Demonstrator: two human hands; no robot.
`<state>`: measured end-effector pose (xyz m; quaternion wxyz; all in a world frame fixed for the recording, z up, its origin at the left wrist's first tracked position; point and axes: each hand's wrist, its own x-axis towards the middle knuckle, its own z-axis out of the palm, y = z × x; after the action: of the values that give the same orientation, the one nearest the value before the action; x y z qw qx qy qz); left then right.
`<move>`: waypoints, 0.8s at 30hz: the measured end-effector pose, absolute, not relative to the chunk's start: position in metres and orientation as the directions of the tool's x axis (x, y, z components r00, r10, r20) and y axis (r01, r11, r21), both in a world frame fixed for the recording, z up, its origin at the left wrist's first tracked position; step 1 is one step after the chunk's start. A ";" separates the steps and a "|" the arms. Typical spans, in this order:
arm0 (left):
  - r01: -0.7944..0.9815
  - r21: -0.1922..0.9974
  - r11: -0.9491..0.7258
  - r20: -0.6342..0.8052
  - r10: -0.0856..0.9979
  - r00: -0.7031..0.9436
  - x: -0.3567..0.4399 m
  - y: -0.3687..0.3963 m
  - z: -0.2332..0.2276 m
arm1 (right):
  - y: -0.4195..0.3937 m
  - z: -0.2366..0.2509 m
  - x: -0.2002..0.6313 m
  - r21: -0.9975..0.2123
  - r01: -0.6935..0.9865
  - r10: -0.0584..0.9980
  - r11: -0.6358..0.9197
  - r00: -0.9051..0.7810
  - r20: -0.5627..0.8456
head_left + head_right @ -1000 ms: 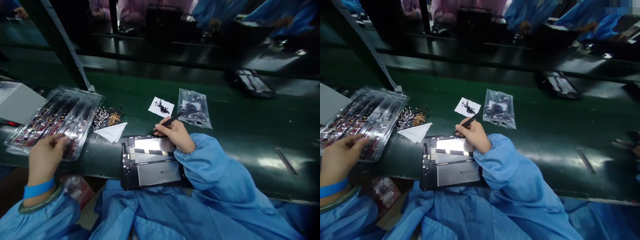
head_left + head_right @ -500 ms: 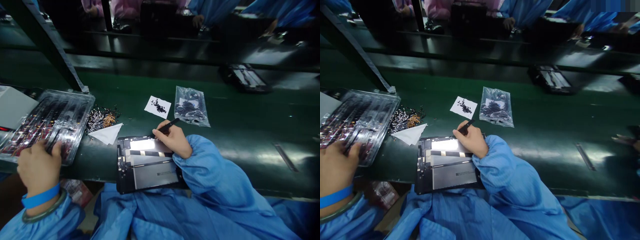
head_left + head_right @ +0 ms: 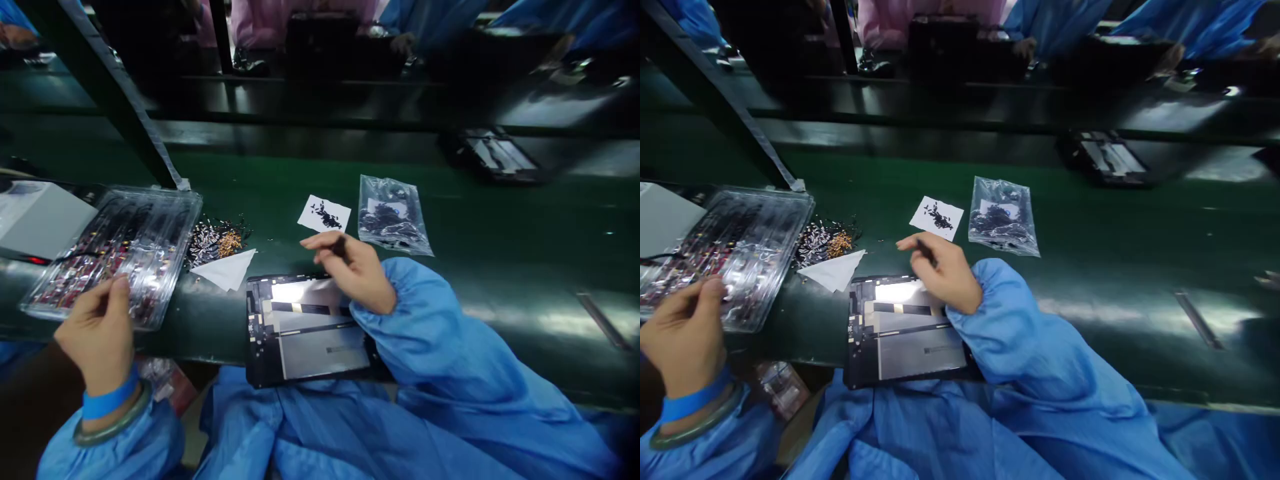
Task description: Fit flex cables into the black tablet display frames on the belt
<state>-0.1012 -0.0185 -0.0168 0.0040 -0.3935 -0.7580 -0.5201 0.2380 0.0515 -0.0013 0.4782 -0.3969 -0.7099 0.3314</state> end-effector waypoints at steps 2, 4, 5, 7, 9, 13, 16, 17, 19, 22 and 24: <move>0.500 0.858 0.121 0.258 0.740 -0.622 -0.072 -0.024 -0.010 | 0.043 0.006 0.221 -0.714 0.289 0.755 0.637 -0.420 0.503; 0.345 0.934 0.092 0.082 0.885 -0.459 -0.041 -0.026 -0.005 | 0.033 0.011 0.203 -0.604 0.258 0.630 0.754 -0.544 0.554; 0.309 0.948 0.071 0.051 0.927 -0.371 -0.027 -0.027 -0.003 | 0.030 0.011 0.195 -0.558 0.250 0.585 0.791 -0.574 0.572; 0.273 0.962 0.022 0.049 0.967 -0.250 -0.005 -0.026 -0.003 | 0.025 0.009 0.183 -0.456 0.270 0.518 0.848 -0.599 0.610; 0.252 0.968 -0.008 0.057 0.981 -0.188 0.008 -0.027 -0.004 | 0.023 0.005 0.178 -0.321 0.315 0.450 0.893 -0.610 0.652; 0.246 0.969 0.012 0.022 0.991 -0.133 0.018 -0.030 -0.006 | 0.022 -0.004 0.174 -0.038 0.450 0.347 0.892 -0.628 0.697; 0.247 0.968 0.035 0.002 0.989 -0.149 0.016 -0.032 -0.006 | 0.021 -0.009 0.171 0.068 0.491 0.314 0.868 -0.651 0.691; 0.227 0.972 0.055 -0.023 0.990 -0.142 0.015 -0.032 -0.006 | 0.022 -0.010 0.171 0.068 0.489 0.316 0.870 -0.657 0.684; 0.148 0.979 0.140 -0.125 0.986 -0.108 0.009 -0.033 -0.006 | 0.024 -0.010 0.174 0.005 0.460 0.347 0.888 -0.678 0.648; 0.041 0.960 0.277 -0.271 0.956 -0.113 0.004 -0.034 -0.005 | 0.027 -0.008 0.182 -0.114 0.401 0.382 0.909 -0.691 0.614; 0.041 0.957 0.288 -0.279 0.949 -0.148 0.005 -0.036 -0.004 | 0.027 -0.008 0.184 -0.096 0.400 0.365 0.912 -0.681 0.635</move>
<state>0.0053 -0.0356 -0.0042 -0.5144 -0.4018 -0.6158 -0.4413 0.1836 0.0273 -0.0079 0.3406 -0.2086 -0.9164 -0.0253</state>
